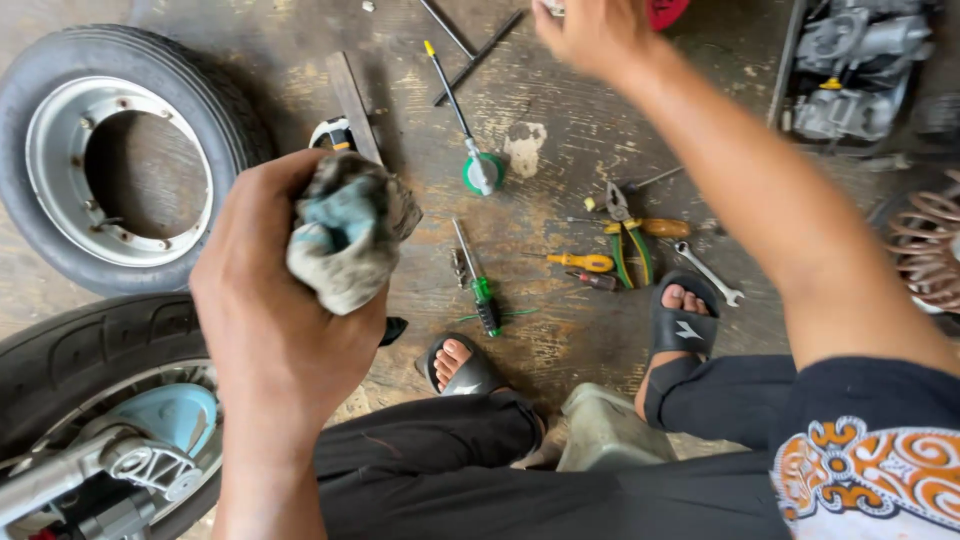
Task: Disassembling and cleaning a motorcycle carburetor using tools and a rag
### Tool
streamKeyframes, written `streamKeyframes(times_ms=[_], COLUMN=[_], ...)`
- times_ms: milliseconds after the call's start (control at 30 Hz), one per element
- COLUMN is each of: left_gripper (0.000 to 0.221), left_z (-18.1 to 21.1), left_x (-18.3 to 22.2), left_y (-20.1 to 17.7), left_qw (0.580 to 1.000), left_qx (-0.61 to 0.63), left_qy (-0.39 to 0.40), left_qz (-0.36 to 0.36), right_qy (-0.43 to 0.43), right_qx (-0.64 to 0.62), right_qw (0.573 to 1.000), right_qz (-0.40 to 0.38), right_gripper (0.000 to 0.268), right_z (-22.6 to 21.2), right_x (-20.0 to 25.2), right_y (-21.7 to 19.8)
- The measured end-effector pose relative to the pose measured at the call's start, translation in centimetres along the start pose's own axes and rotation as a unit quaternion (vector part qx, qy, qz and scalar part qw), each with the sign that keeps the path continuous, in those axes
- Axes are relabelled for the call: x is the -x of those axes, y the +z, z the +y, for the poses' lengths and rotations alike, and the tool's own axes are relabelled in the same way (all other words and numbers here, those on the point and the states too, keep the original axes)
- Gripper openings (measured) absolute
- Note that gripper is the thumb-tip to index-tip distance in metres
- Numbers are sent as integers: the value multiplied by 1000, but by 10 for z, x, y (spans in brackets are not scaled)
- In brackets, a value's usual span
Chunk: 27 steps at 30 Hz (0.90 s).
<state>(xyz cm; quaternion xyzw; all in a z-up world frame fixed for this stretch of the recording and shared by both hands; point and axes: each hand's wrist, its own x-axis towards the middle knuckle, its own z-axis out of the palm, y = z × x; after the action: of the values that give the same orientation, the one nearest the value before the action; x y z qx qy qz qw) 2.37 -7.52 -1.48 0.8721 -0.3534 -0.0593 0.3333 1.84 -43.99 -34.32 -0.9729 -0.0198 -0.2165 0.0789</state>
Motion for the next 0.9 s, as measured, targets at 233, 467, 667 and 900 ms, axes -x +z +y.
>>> streamKeyframes(times_ms=[233,467,667,900], left_gripper=[49,58,58,43], left_z=[15,36,47,60], left_x=[6,10,22,29], left_y=[22,47,81,106], left_qw=[994,988,986,960], left_qx=[61,52,71,243], left_qy=[89,136,142,-137], left_qz=[4,42,54,-11], right_qy=[209,337,323,356], right_qx=[-124,-90,-134,-302], right_qw=[969,936,936,872], right_qz=[45,-54,33,147], right_gripper=[26,53,46,33], right_z=[-119,-154,-145,-163], right_x=[206,306,300,169], right_y=[-75,-46,-50,-168])
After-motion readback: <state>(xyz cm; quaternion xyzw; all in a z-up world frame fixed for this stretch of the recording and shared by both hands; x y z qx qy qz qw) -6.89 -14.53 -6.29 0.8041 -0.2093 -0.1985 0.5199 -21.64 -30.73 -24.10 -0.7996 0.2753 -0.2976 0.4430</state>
